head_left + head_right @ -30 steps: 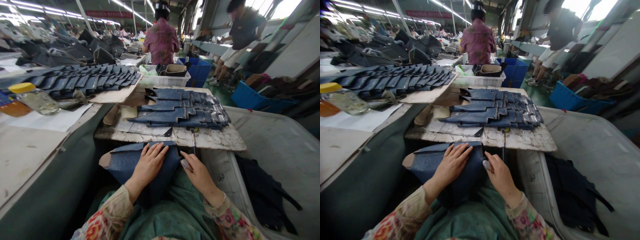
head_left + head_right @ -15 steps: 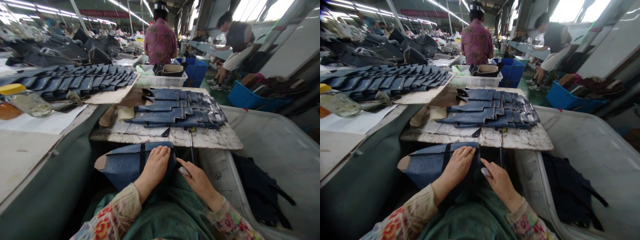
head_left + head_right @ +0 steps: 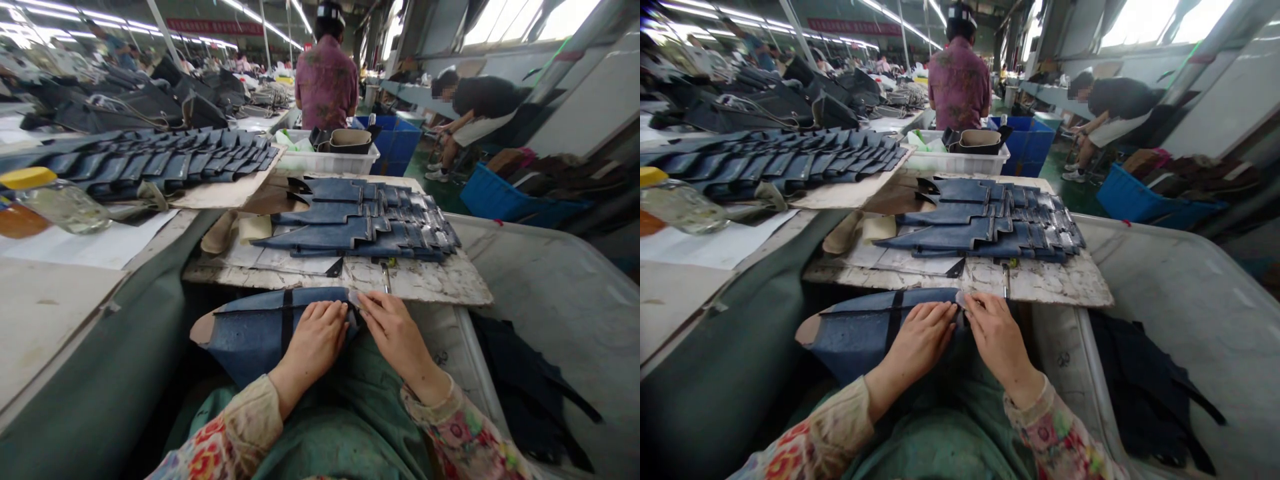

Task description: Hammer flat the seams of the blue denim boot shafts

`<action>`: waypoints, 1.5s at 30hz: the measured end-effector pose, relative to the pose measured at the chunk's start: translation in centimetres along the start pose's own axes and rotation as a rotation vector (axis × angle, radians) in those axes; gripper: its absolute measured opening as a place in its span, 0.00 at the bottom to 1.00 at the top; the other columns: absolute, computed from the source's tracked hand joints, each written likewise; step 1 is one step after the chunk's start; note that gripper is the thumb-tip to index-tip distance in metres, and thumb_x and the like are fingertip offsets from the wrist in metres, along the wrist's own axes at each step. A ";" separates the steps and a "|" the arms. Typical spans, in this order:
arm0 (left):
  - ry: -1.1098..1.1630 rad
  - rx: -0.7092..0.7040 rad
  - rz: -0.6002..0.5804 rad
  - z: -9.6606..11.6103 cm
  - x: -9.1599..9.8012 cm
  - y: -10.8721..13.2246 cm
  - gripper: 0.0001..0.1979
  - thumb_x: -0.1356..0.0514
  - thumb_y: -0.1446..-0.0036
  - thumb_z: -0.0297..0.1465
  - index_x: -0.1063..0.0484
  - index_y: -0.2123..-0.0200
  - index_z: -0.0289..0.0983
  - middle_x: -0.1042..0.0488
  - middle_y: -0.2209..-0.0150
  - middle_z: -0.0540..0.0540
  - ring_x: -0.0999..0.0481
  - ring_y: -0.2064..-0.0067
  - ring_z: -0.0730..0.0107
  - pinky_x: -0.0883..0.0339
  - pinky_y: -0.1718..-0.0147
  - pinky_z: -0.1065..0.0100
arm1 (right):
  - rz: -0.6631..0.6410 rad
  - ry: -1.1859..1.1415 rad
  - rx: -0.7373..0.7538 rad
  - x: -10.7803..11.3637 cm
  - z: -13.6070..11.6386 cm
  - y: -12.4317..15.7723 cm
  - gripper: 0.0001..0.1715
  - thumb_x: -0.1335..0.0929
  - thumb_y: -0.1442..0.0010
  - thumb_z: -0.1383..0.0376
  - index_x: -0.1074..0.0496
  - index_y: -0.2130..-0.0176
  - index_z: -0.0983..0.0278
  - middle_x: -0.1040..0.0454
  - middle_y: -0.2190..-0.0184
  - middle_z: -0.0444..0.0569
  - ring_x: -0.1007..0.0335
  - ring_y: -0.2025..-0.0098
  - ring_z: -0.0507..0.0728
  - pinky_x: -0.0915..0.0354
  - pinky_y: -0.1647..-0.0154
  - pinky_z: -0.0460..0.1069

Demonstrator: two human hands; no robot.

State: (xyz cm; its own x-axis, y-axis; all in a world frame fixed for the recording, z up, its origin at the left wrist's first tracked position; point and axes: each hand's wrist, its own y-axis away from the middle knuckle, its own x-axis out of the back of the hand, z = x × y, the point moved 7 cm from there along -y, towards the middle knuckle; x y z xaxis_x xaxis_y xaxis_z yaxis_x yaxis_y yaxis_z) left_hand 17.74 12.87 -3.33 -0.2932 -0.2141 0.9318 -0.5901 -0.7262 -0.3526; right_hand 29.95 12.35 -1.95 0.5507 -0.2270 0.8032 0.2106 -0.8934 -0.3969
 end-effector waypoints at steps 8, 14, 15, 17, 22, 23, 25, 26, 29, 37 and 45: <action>-0.080 0.041 0.073 -2.7 1.7 2.1 0.15 0.49 0.38 0.29 0.29 0.51 0.35 0.25 0.53 0.45 0.29 0.53 0.64 0.41 0.51 0.61 | -0.062 0.030 0.025 -2.7 -1.7 -0.6 0.19 0.41 0.36 0.69 0.30 0.49 0.60 0.29 0.57 0.51 0.36 0.54 0.59 0.33 0.52 0.55; -0.138 0.071 0.090 -4.0 2.7 3.4 0.15 0.50 0.38 0.27 0.28 0.53 0.36 0.24 0.54 0.46 0.28 0.53 0.62 0.41 0.52 0.60 | -0.161 0.073 0.086 -4.5 -5.0 -1.8 0.18 0.42 0.35 0.69 0.30 0.50 0.65 0.29 0.59 0.55 0.36 0.54 0.60 0.32 0.53 0.56; -0.147 0.077 0.090 -4.3 2.9 3.6 0.14 0.49 0.39 0.27 0.28 0.53 0.36 0.24 0.54 0.45 0.28 0.53 0.62 0.41 0.53 0.60 | -0.169 0.082 0.096 -4.8 -5.5 -2.0 0.18 0.42 0.35 0.69 0.30 0.50 0.66 0.29 0.59 0.55 0.36 0.54 0.60 0.32 0.53 0.56; -0.164 0.102 0.090 -5.0 3.2 4.2 0.14 0.48 0.39 0.26 0.28 0.53 0.36 0.24 0.54 0.45 0.29 0.52 0.60 0.41 0.52 0.59 | -0.185 0.093 0.117 -5.6 -6.5 -2.3 0.18 0.42 0.35 0.69 0.31 0.49 0.65 0.29 0.59 0.55 0.36 0.55 0.60 0.31 0.55 0.55; -0.208 0.181 0.114 -6.8 3.9 5.9 0.15 0.48 0.40 0.27 0.29 0.51 0.36 0.25 0.52 0.43 0.29 0.51 0.58 0.40 0.52 0.58 | -0.210 0.085 0.170 -7.2 -8.1 -3.1 0.18 0.41 0.35 0.69 0.32 0.48 0.65 0.30 0.59 0.54 0.37 0.55 0.58 0.31 0.56 0.53; -0.217 0.192 0.128 -7.0 4.0 6.3 0.15 0.48 0.39 0.28 0.30 0.50 0.35 0.26 0.51 0.43 0.29 0.51 0.58 0.39 0.53 0.58 | -0.214 0.075 0.168 -7.3 -8.2 -3.3 0.17 0.41 0.35 0.69 0.32 0.49 0.65 0.30 0.59 0.54 0.37 0.55 0.58 0.31 0.55 0.53; -0.234 0.200 0.154 -7.2 4.1 7.0 0.16 0.49 0.38 0.28 0.32 0.49 0.33 0.27 0.49 0.41 0.30 0.49 0.57 0.39 0.52 0.58 | -0.221 0.044 0.153 -7.1 -8.0 -3.5 0.16 0.39 0.37 0.69 0.31 0.50 0.65 0.30 0.59 0.53 0.37 0.55 0.58 0.32 0.55 0.53; -0.236 0.194 0.158 -7.1 4.0 7.4 0.17 0.49 0.38 0.28 0.33 0.47 0.32 0.28 0.48 0.40 0.31 0.47 0.57 0.39 0.50 0.58 | -0.223 0.023 0.148 -7.0 -7.8 -3.5 0.15 0.38 0.37 0.69 0.31 0.51 0.64 0.30 0.59 0.52 0.37 0.55 0.58 0.32 0.54 0.54; -0.220 0.152 0.135 -6.6 3.4 8.4 0.20 0.50 0.38 0.29 0.38 0.43 0.31 0.33 0.42 0.38 0.37 0.41 0.57 0.41 0.46 0.58 | -0.230 -0.048 0.155 -6.4 -7.4 -3.6 0.15 0.36 0.39 0.69 0.30 0.52 0.62 0.30 0.59 0.51 0.36 0.56 0.58 0.33 0.53 0.55; -0.234 0.134 0.082 -5.9 2.8 9.7 0.22 0.50 0.38 0.30 0.41 0.41 0.30 0.38 0.40 0.38 0.41 0.38 0.58 0.42 0.44 0.58 | -0.338 -0.247 0.164 -6.5 -6.7 -4.3 0.13 0.36 0.38 0.66 0.28 0.53 0.63 0.29 0.59 0.50 0.34 0.56 0.55 0.35 0.51 0.51; -0.223 0.187 0.117 -6.3 3.4 9.7 0.20 0.50 0.38 0.30 0.38 0.43 0.32 0.32 0.44 0.40 0.32 0.45 0.59 0.41 0.48 0.59 | -0.408 -0.166 0.217 -6.4 -7.5 -4.8 0.14 0.36 0.38 0.68 0.28 0.53 0.64 0.30 0.60 0.50 0.34 0.57 0.55 0.36 0.52 0.50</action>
State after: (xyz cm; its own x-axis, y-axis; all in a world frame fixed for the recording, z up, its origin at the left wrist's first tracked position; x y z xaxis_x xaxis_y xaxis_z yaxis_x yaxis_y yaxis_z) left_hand 6.27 9.19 -4.17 -0.1667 -0.4260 0.8892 -0.4075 -0.7914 -0.4556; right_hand 19.37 15.21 -1.83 0.5061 0.2055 0.8376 0.5899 -0.7910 -0.1623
